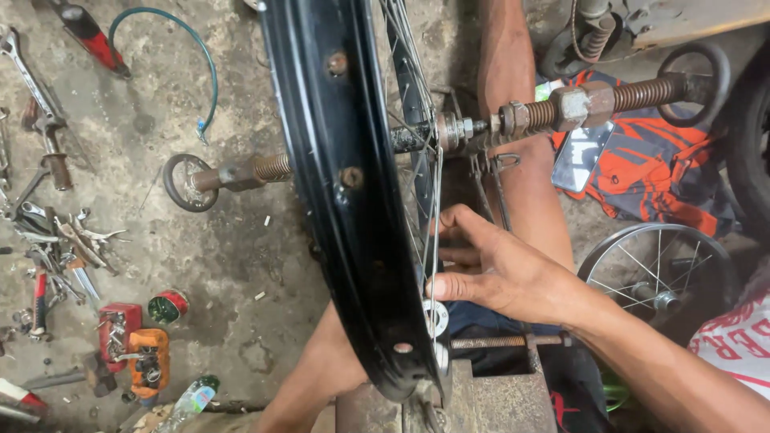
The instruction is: The person uses a spoke wrench to adjust the tension of the spokes on a bicycle wheel mounted in a truing stand. They rotate the wheel to check alignment and tighten or loosen individual spokes to straighten the rim.
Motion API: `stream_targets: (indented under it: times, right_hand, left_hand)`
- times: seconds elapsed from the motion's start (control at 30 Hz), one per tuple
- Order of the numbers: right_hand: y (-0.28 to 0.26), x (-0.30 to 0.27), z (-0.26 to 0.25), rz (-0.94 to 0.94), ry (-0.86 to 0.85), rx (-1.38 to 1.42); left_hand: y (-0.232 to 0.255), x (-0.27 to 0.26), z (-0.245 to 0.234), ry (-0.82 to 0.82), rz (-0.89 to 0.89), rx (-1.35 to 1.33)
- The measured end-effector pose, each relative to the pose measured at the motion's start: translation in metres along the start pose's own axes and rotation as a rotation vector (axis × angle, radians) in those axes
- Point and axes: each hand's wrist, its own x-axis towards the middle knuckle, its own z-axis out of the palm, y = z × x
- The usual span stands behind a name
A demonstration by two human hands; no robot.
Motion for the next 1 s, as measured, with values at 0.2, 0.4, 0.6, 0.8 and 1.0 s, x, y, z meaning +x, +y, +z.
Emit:
stream_targets:
  times: [0.2, 0.4, 0.6, 0.8, 1.0]
  right_hand:
    - [0.003, -0.004, 0.004, 0.06, 0.035, 0.016]
    - [0.025, -0.005, -0.005, -0.049, -0.04, 0.0]
    - [0.048, -0.002, -0.02, -0.082, -0.113, 0.005]
    - [0.03, -0.011, -0.001, -0.037, -0.058, -0.082]
    - [0.054, -0.001, -0.02, -0.141, -0.146, -0.251]
  left_hand:
    - [0.033, 0.006, 0.019, -0.02, 0.116, 0.171]
    - [0.055, 0.0, 0.029, -0.158, -0.154, -0.261]
    - [0.031, 0.002, 0.028, -0.039, -0.066, 0.038]
    - [0.017, 0.003, 0.029, 0.063, 0.019, 0.162]
    - [0.012, 0.001, 0.033, 0.139, 0.078, 0.209]
